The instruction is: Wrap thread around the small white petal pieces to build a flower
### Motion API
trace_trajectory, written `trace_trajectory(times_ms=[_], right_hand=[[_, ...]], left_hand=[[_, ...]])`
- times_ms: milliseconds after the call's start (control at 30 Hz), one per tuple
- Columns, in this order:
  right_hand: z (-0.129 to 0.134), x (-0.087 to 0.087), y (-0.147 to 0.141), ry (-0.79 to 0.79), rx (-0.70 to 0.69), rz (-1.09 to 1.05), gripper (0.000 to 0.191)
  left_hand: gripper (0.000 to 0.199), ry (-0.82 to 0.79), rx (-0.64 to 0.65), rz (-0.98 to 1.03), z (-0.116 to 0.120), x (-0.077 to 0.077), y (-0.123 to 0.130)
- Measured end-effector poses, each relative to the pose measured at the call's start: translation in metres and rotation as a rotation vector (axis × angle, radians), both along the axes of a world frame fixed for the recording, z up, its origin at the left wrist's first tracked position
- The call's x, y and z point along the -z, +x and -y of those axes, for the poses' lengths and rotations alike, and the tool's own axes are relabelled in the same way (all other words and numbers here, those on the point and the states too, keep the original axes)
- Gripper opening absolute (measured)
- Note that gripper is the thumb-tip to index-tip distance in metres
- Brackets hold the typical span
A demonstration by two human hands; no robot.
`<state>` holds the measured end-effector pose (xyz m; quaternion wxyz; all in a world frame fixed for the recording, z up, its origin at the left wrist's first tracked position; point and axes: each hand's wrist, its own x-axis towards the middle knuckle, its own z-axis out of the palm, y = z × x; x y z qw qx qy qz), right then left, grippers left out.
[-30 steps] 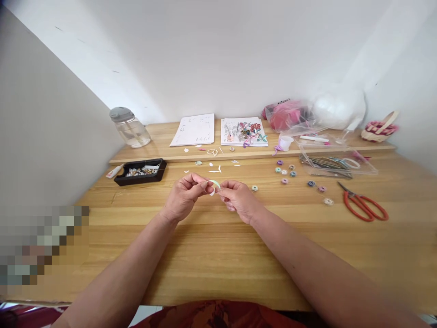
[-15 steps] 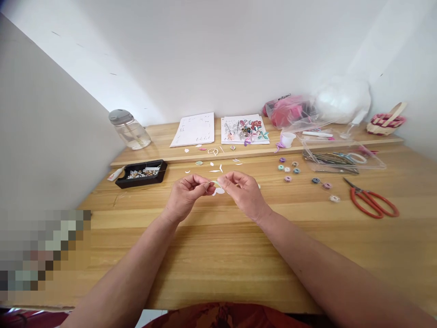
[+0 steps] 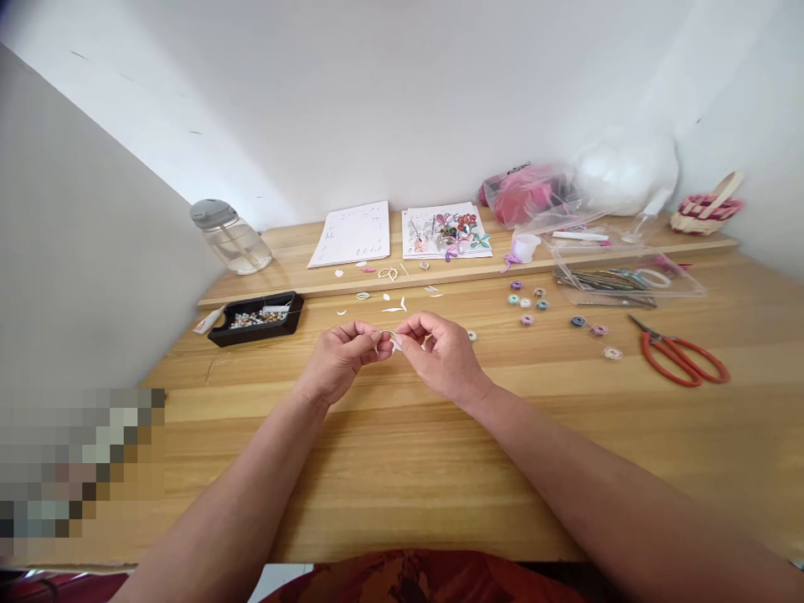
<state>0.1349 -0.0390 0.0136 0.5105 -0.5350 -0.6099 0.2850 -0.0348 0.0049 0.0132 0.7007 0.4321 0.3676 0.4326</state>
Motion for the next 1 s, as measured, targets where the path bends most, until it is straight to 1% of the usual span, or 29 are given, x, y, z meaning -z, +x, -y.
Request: trace_trajectory(times_ms=[67, 133, 333, 500, 567, 700, 767, 833, 900, 1000], right_hand=[[-0.002, 0.0, 0.002, -0.022, -0.032, -0.05, 0.015], [-0.004, -0.001, 0.004, -0.029, -0.034, -0.101, 0.015], [-0.007, -0.006, 0.007, -0.029, 0.019, -0.168, 0.016], [-0.009, -0.003, 0.011, -0.062, 0.072, -0.19, 0.018], [-0.009, -0.002, 0.011, -0.046, 0.089, -0.237, 0.018], [-0.007, -0.004, 0.009, 0.019, 0.075, -0.345, 0.017], [-0.007, -0.004, 0.008, 0.063, 0.073, -0.352, 0.015], [-0.008, -0.004, 0.009, 0.076, 0.088, -0.342, 0.015], [-0.01, -0.002, 0.011, 0.041, 0.113, -0.343, 0.015], [-0.012, -0.002, 0.013, -0.063, 0.142, -0.362, 0.016]], left_hand=[[0.028, -0.008, 0.011, 0.009, -0.001, 0.001, -0.001], [0.027, -0.019, 0.02, 0.011, -0.001, 0.002, -0.002], [0.024, -0.071, 0.068, 0.011, -0.002, 0.002, -0.003], [0.022, -0.097, 0.072, 0.015, -0.003, 0.002, -0.003], [0.022, -0.102, 0.068, 0.027, -0.003, 0.002, -0.004], [0.02, -0.094, 0.1, 0.064, -0.002, 0.0, -0.004], [0.019, -0.083, 0.119, 0.09, -0.001, -0.001, -0.005], [0.018, -0.078, 0.122, 0.115, -0.001, -0.002, -0.007], [0.017, -0.078, 0.111, 0.136, -0.002, -0.002, -0.009], [0.017, -0.08, 0.076, 0.167, -0.005, -0.001, -0.011]])
